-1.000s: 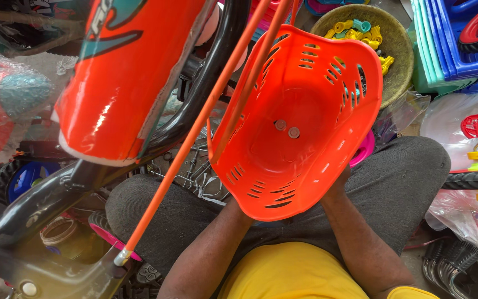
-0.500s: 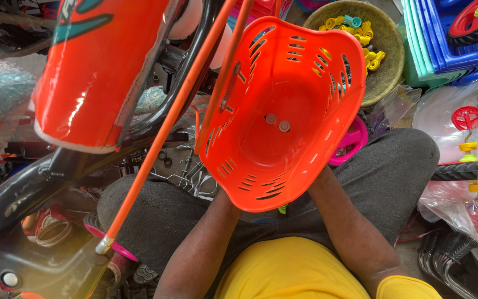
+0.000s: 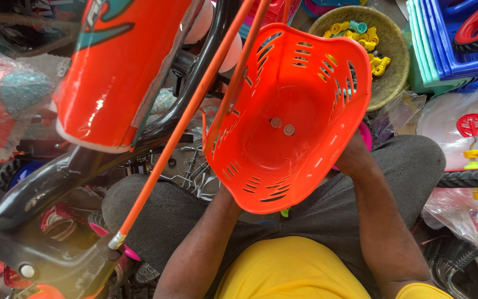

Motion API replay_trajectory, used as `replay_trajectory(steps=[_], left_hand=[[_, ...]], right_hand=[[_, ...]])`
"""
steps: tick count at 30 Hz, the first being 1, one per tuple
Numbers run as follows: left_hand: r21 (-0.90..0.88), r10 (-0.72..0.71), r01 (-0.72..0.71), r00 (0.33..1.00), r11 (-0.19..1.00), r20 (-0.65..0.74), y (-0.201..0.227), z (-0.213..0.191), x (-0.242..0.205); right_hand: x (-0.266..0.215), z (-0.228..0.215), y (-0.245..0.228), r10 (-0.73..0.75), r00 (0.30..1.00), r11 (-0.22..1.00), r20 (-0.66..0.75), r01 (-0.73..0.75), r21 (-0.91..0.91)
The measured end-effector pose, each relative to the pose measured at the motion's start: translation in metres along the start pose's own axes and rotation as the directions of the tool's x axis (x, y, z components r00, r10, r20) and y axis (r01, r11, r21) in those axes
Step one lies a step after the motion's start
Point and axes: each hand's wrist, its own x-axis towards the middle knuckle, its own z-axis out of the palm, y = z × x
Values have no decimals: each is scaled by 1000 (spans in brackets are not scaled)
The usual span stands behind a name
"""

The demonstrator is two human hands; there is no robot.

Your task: The person assembles a child's bicycle by attaching the pedal crank to the bottom bracket using a wrench. They then attach an orange plastic basket to the handlebars and secure it with a zip tie.

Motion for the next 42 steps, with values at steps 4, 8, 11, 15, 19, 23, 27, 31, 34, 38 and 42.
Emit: replay_trajectory(steps=[4,8,11,15,19,23,27,31,34,38,42], left_hand=[[-1,0,0,1000,1000,0,0,-1,-1],[-9,11,-11,1000,1000,-2,1,-3,-3],[-14,35,-35,999,999,-8,2,-2,-4],[-20,74,-75,997,997,-21,2,-1,-3],[-25,91,-92,996,995,-18,2,1,-1],[-39,109,-110,993,993,-37,-1,-4,-9],[-23,93,-94,995,995,-33,3,-6,-10],[-40,103,-104,994,994,-29,-1,-9,-9],[-36,124,-126,991,991,-41,2,-17,-18],[-57,82,-80,996,995,31,1,-33,-19],[-203,32,-9,993,979,110,5,-41,-11]], right_hand=[[15,-6,-12,33,997,997,66,-38,70],[29,-2,-16,-20,990,995,139,32,-89],[43,-3,-15,57,973,998,224,-52,-27],[58,-10,-12,109,956,992,273,-121,28],[20,17,-5,47,985,999,164,-49,7],[-28,62,20,-36,999,992,41,41,-117],[-20,59,48,20,1000,990,1,-20,-140],[-37,68,51,-33,997,967,-66,15,-253],[-68,111,45,-154,982,952,-107,119,-284],[-78,161,45,-250,963,914,-104,199,-355],[-77,160,56,-291,953,889,-85,236,-392]])
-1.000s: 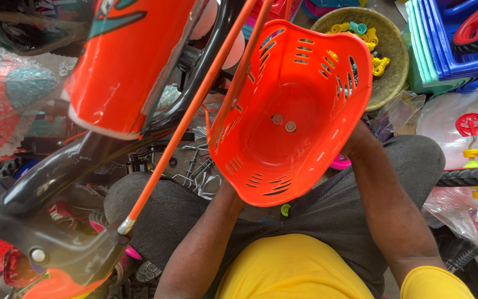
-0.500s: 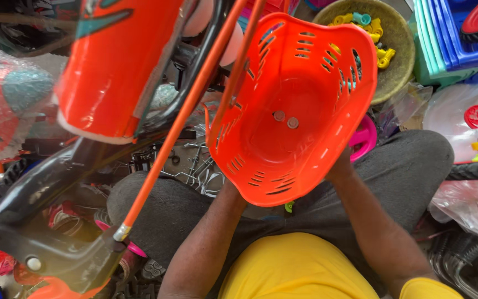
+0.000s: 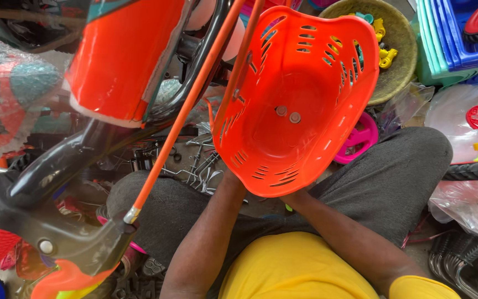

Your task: The person assembles a child's bicycle by attaching the pedal crank to the bottom bracket using a wrench. They then attach an orange plastic basket to the handlebars and secure it with a zip tie.

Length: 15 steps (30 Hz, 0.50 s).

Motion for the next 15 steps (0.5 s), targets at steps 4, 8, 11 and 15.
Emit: replay_trajectory(steps=[4,8,11,15], left_hand=[[80,34,-27,996,996,-85,-6,4,14],[104,34,-20,991,994,-129,-20,16,12],[127,30,-12,990,992,-135,-16,27,20],[140,68,-46,985,989,-160,-14,27,10]], right_hand=[[-6,-23,43,29,1000,995,-6,-29,-98],[-8,-37,69,74,997,985,-6,-74,-155],[16,-62,66,15,1000,995,6,-14,-94],[50,-100,63,224,931,948,287,-277,159]])
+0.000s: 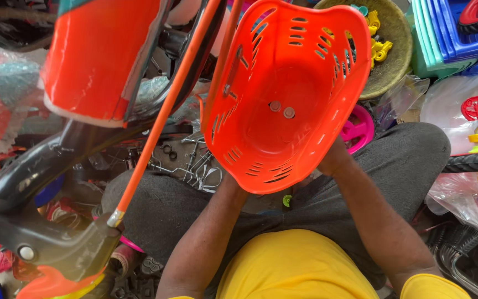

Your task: The person assembles a child's bicycle by attaching the pedal crank to the bottom bracket using a wrench. They then attach an orange plastic basket to the handlebars and secure it with a zip tie.

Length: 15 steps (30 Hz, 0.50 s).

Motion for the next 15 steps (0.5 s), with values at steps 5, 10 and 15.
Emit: replay_trajectory(steps=[5,10,15], left_hand=[[6,1,-1,1000,1000,-10,-1,1,4],[23,13,-12,999,1000,-38,1,-6,2],[41,-13,15,999,999,-38,2,-5,12]], right_hand=[[-7,31,-26,-35,991,997,-129,26,-75],[1,21,-32,-367,930,743,-18,282,-607],[44,-49,-36,203,978,975,47,-206,77]])
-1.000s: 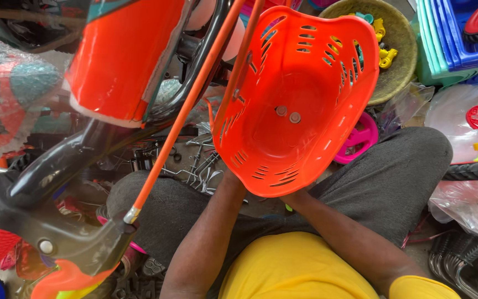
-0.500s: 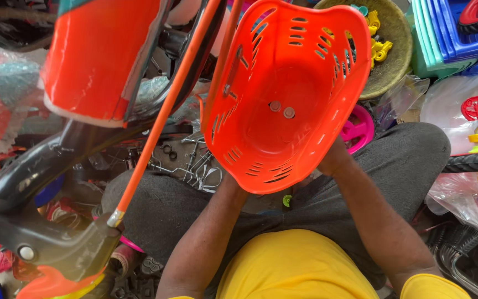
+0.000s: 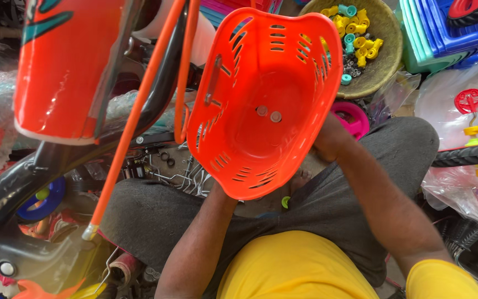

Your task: The person assembles a child's bicycle by attaching the pedal crank to the bottom bracket using a wrench. They then attach an orange plastic basket to the handlebars and secure it with a zip tie.

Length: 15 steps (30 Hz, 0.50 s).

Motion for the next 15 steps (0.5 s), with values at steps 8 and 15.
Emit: replay_trajectory(steps=[8,15], left_hand=[[33,6,-4,998,999,-67,7,-5,-20],[47,102,-96,981,994,-162,20,-4,-37]], right_hand=[[20,-18,-29,162,964,741,212,-261,619],[-33,119,30,-506,758,861,-412,476,-181]])
